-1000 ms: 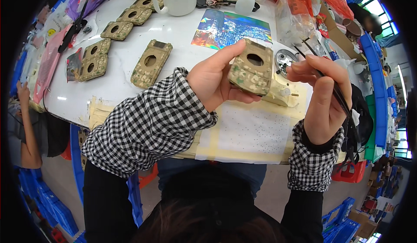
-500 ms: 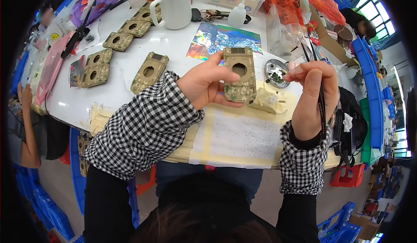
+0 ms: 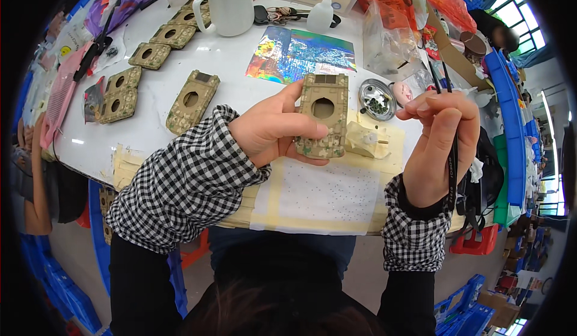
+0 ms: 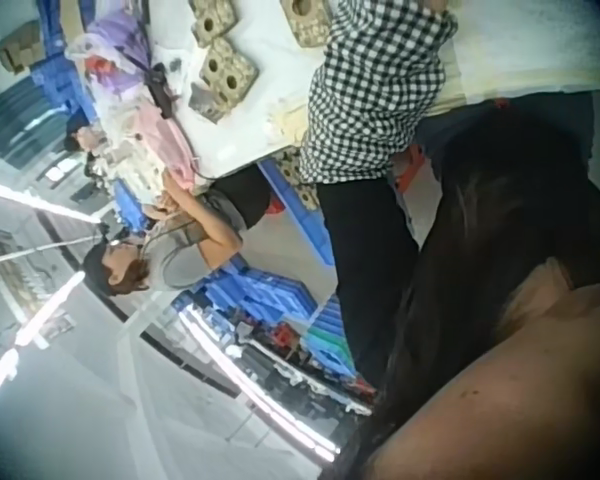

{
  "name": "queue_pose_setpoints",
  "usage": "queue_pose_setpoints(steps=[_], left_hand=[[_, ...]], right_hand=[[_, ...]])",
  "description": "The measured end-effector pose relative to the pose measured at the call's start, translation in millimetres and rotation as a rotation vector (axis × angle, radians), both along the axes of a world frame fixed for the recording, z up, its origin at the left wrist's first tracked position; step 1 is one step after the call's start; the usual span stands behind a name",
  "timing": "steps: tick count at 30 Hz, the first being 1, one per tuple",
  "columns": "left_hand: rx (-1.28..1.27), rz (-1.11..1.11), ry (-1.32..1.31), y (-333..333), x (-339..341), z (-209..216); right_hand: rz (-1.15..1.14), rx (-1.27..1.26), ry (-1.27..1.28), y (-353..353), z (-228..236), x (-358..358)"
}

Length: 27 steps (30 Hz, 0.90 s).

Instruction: Painting camouflage details onto toy tank hulls using a fine paintbrush.

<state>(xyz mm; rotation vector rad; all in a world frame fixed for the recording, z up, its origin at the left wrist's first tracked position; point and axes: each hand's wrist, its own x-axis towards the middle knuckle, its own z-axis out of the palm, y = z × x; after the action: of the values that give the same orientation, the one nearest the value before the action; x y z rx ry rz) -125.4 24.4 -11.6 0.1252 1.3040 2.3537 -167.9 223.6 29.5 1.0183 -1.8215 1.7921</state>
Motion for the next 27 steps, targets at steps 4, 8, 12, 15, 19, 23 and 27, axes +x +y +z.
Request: queue_pose_setpoints(steps=[4,8,12,15,19,23,27], left_hand=[[0.000,0.028,-0.011,0.7,3.5,2.6],[0.071,0.035,-0.012,-0.9,0.2,-3.7],[0.227,0.086,0.015,3.0,-3.9,-5.8],[0.203,0.119,0.078,3.2,-1.7,-6.0],[0.109,0.144,0.124,9.4,0.9,-4.0],[0.139,0.147,0.062,13.4,2.5,-1.2],[0.192,0.133,0.009,11.9,1.1,-5.9]], right_hand=[[-0.035,0.136,0.097,11.0,7.2,-0.2],[-0.156,0.319,0.169,26.9,12.1,-3.2],[-0.254,0.461,0.126,45.3,2.8,-2.6],[-0.224,0.571,0.118,52.3,-7.6,-1.8],[-0.256,0.691,0.135,58.7,-15.5,2.7],[-0.261,0.642,0.232,60.6,-30.0,0.8],[-0.258,0.643,0.236,58.3,-34.5,-1.5]])
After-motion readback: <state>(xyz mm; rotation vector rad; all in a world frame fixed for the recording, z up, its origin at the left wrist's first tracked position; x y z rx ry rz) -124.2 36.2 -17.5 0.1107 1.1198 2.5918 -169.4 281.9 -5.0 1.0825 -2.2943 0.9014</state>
